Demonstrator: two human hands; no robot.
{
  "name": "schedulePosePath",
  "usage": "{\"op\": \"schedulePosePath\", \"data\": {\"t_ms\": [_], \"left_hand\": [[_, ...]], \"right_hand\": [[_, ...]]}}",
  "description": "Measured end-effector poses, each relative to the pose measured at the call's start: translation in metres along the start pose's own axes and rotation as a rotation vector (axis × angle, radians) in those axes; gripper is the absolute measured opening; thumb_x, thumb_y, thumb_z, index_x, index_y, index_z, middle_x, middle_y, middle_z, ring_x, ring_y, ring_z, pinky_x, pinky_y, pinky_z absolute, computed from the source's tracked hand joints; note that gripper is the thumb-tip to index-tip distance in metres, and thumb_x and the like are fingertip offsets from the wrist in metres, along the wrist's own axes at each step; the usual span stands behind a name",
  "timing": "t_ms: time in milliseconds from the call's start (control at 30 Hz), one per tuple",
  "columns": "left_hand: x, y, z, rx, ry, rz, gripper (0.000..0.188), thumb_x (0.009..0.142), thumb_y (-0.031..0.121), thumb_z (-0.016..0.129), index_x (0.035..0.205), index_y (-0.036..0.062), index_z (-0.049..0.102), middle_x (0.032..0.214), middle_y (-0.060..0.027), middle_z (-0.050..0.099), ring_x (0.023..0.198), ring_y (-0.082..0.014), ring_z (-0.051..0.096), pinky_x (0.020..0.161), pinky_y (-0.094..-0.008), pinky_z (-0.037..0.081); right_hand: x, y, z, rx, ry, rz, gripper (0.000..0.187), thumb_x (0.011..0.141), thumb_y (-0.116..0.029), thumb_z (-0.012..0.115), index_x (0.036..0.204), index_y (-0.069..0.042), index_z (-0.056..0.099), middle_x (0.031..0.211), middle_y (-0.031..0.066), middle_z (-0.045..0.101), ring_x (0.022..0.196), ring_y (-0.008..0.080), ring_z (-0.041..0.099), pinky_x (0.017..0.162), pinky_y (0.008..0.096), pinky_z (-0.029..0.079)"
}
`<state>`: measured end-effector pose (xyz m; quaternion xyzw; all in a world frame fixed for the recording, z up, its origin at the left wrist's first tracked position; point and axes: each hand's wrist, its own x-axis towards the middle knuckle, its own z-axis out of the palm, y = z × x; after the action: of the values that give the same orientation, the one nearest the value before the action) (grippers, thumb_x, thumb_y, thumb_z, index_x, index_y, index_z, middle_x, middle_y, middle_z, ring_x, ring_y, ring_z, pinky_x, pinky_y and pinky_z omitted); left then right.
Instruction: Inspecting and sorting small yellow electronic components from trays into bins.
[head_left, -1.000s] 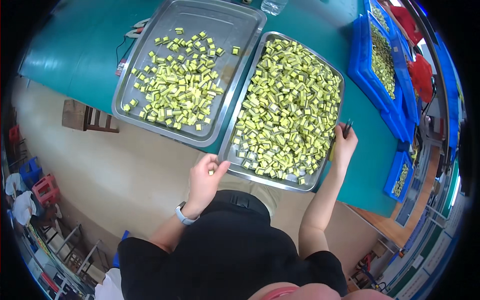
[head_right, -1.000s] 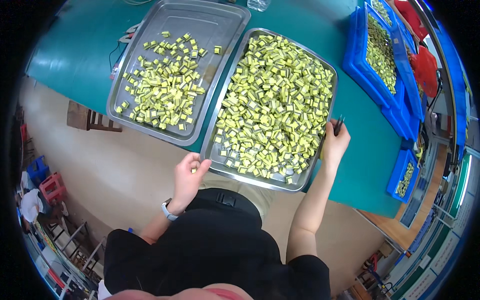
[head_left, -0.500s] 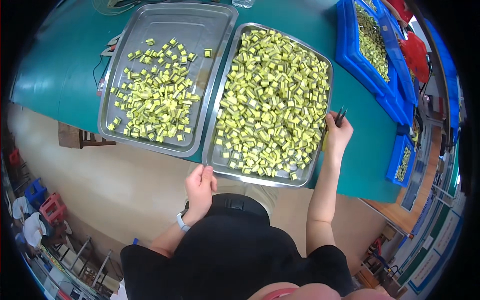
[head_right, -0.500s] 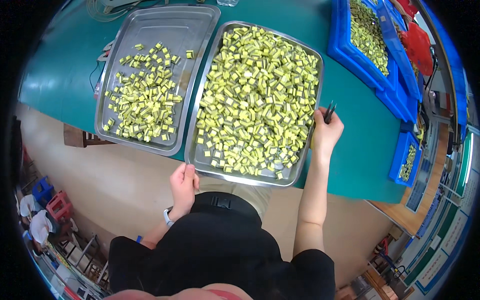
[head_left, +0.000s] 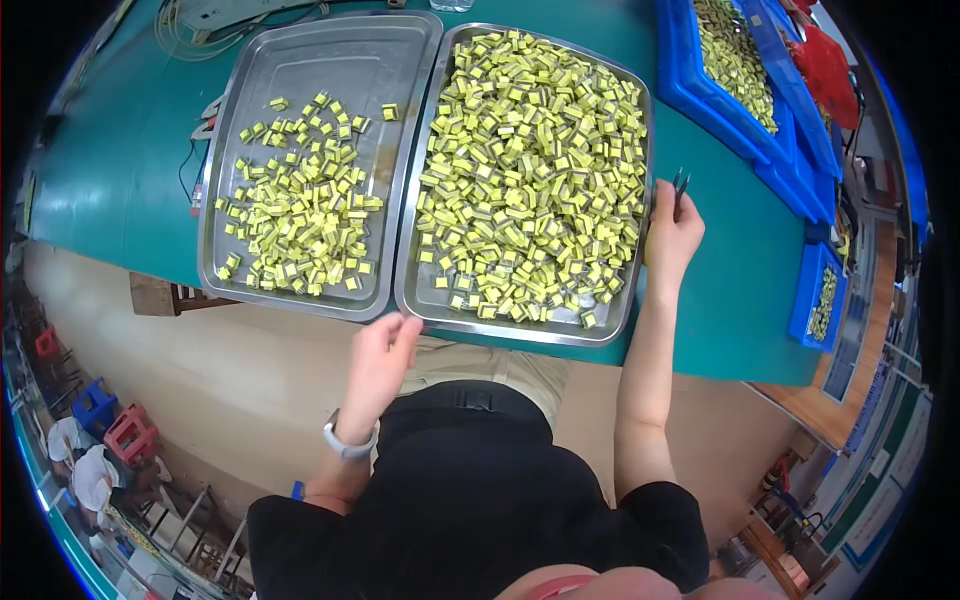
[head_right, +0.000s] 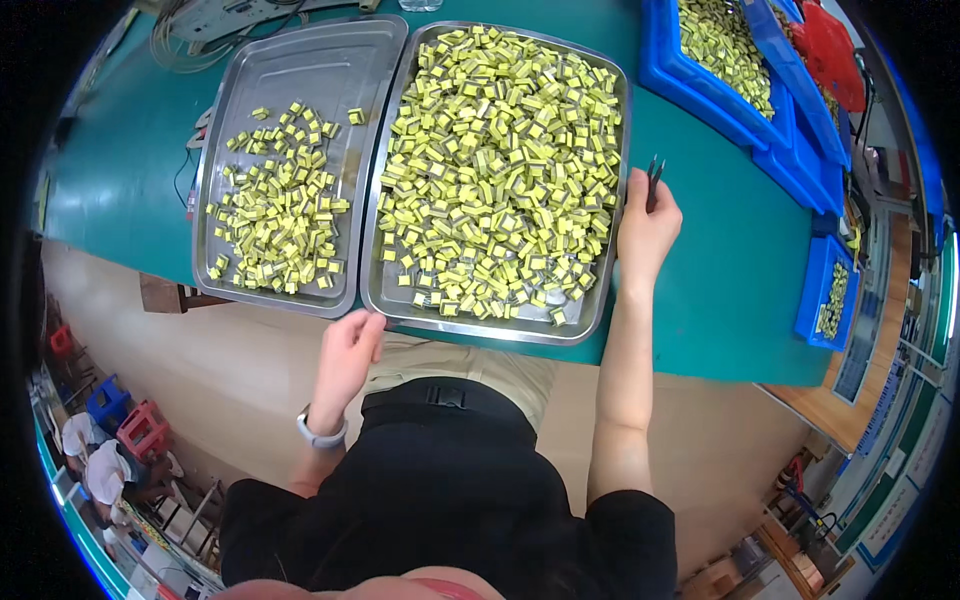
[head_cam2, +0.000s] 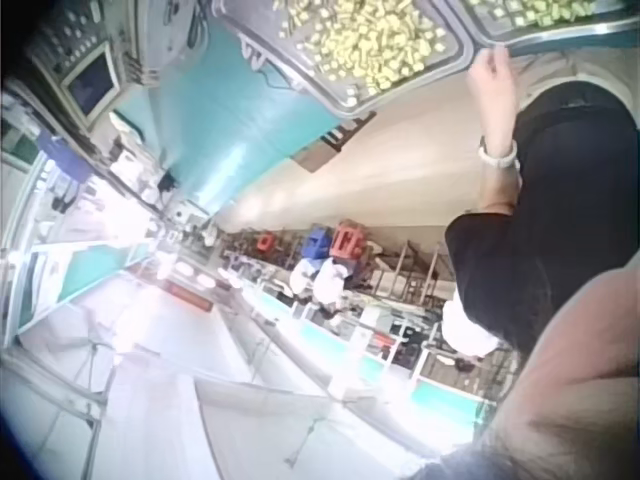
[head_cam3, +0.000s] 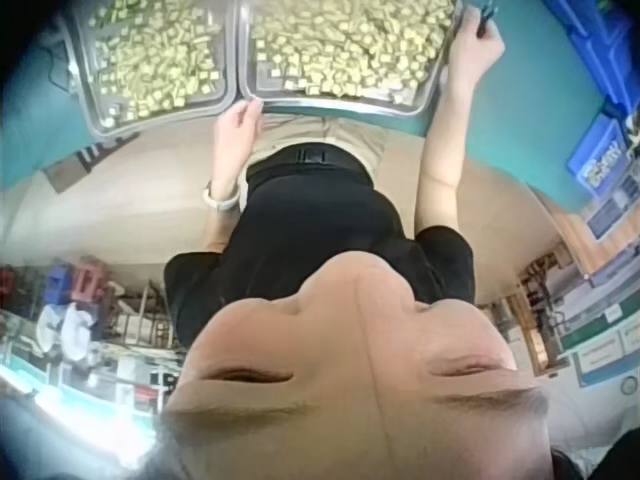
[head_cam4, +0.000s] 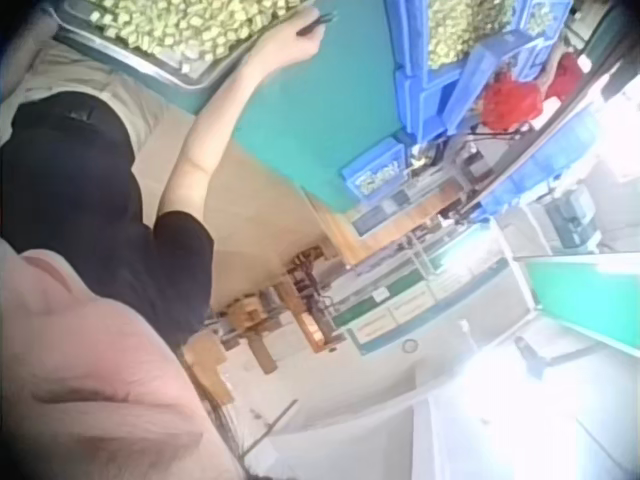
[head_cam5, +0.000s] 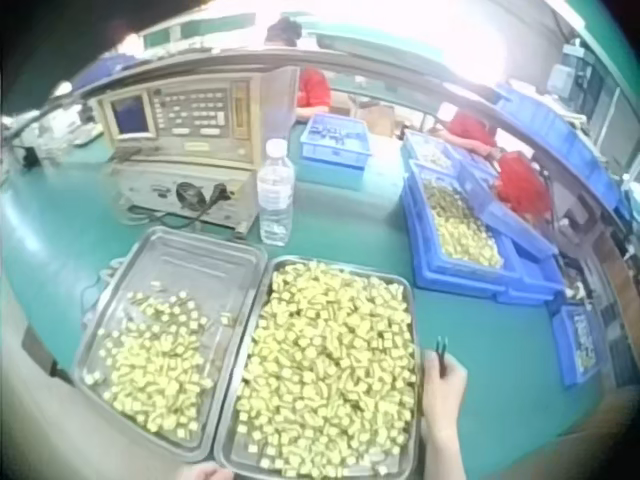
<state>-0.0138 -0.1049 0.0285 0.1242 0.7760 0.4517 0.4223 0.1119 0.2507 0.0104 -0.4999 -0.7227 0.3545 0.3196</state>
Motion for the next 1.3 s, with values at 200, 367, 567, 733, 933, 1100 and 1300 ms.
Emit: {"op": "schedulePosePath", "data": {"t_ms": [200, 367, 567, 733, 933, 1100, 1300], "left_hand": [[-0.021, 0.045, -0.010, 0.411, -0.176, 0.218, 0.020, 0.088, 0.017, 0.066, 0.101, 0.0021, 0.066, 0.071, -0.0100, 0.062, 0.058, -0.0208, 0.057, 0.057, -0.0313, 0.044], [0.013, 0.062, 0.019, 0.538, -0.026, 0.603, 0.024, 0.082, 0.011, 0.070, 0.103, 0.0037, 0.063, 0.090, -0.0105, 0.062, 0.077, -0.0248, 0.062, 0.067, -0.0343, 0.048], [0.035, 0.061, 0.051, 0.617, 0.192, 0.786, 0.024, 0.080, 0.013, 0.072, 0.101, 0.0066, 0.063, 0.094, -0.0068, 0.060, 0.089, -0.0252, 0.059, 0.074, -0.0360, 0.048], [0.032, 0.055, 0.068, 0.630, 0.288, 0.689, 0.025, 0.081, 0.015, 0.072, 0.102, 0.0074, 0.063, 0.094, -0.0062, 0.061, 0.085, -0.0256, 0.060, 0.073, -0.0361, 0.048], [0.030, 0.056, 0.065, 0.422, 0.220, 0.574, 0.022, 0.085, 0.012, 0.069, 0.104, 0.0055, 0.061, 0.088, -0.0057, 0.063, 0.068, -0.0173, 0.056, 0.064, -0.0286, 0.046], [0.026, 0.063, 0.056, -0.039, -0.040, 0.352, 0.022, 0.090, 0.006, 0.064, 0.111, 0.0028, 0.061, 0.097, -0.0026, 0.063, 0.073, -0.0061, 0.050, 0.064, -0.0193, 0.042], [0.040, 0.059, 0.064, -0.406, -0.334, 0.650, 0.028, 0.088, 0.000, 0.058, 0.117, -0.0005, 0.059, 0.113, -0.0061, 0.053, 0.094, -0.0095, 0.046, 0.081, -0.0230, 0.042]], "right_hand": [[-0.038, -0.006, -0.006, 0.322, 0.129, -0.144, 0.030, 0.101, -0.024, 0.048, 0.096, 0.002, 0.063, 0.083, 0.0054, 0.064, 0.066, 0.0076, 0.045, 0.060, 0.0231, 0.037], [-0.048, 0.007, -0.009, 0.384, 0.131, -0.330, 0.038, 0.103, -0.028, 0.042, 0.127, 0.002, 0.041, 0.101, 0.0113, 0.061, 0.079, 0.0126, 0.053, 0.073, 0.0262, 0.044], [-0.048, 0.009, -0.007, 0.493, 0.123, -0.430, 0.041, 0.103, -0.031, 0.041, 0.129, 0.001, 0.035, 0.102, 0.0124, 0.055, 0.082, 0.0153, 0.054, 0.078, 0.0292, 0.044], [-0.049, 0.014, -0.010, 0.476, 0.076, -0.382, 0.035, 0.103, -0.029, 0.042, 0.121, 0.001, 0.043, 0.094, 0.0117, 0.060, 0.075, 0.0139, 0.056, 0.071, 0.0282, 0.046], [-0.070, -0.003, -0.023, 0.423, 0.039, -0.395, 0.028, 0.101, -0.016, 0.047, 0.121, 0.004, 0.049, 0.090, 0.0119, 0.062, 0.073, 0.0134, 0.056, 0.071, 0.0261, 0.047], [-0.119, -0.020, -0.032, 0.278, -0.189, -0.520, 0.026, 0.097, -0.006, 0.053, 0.121, 0.005, 0.056, 0.093, 0.0121, 0.063, 0.079, 0.0152, 0.059, 0.072, 0.0263, 0.049], [-0.139, -0.041, -0.023, 0.057, -0.261, -0.689, 0.024, 0.083, 0.002, 0.066, 0.107, 0.003, 0.067, 0.087, 0.0132, 0.067, 0.075, 0.0223, 0.064, 0.067, 0.0297, 0.050]]}}
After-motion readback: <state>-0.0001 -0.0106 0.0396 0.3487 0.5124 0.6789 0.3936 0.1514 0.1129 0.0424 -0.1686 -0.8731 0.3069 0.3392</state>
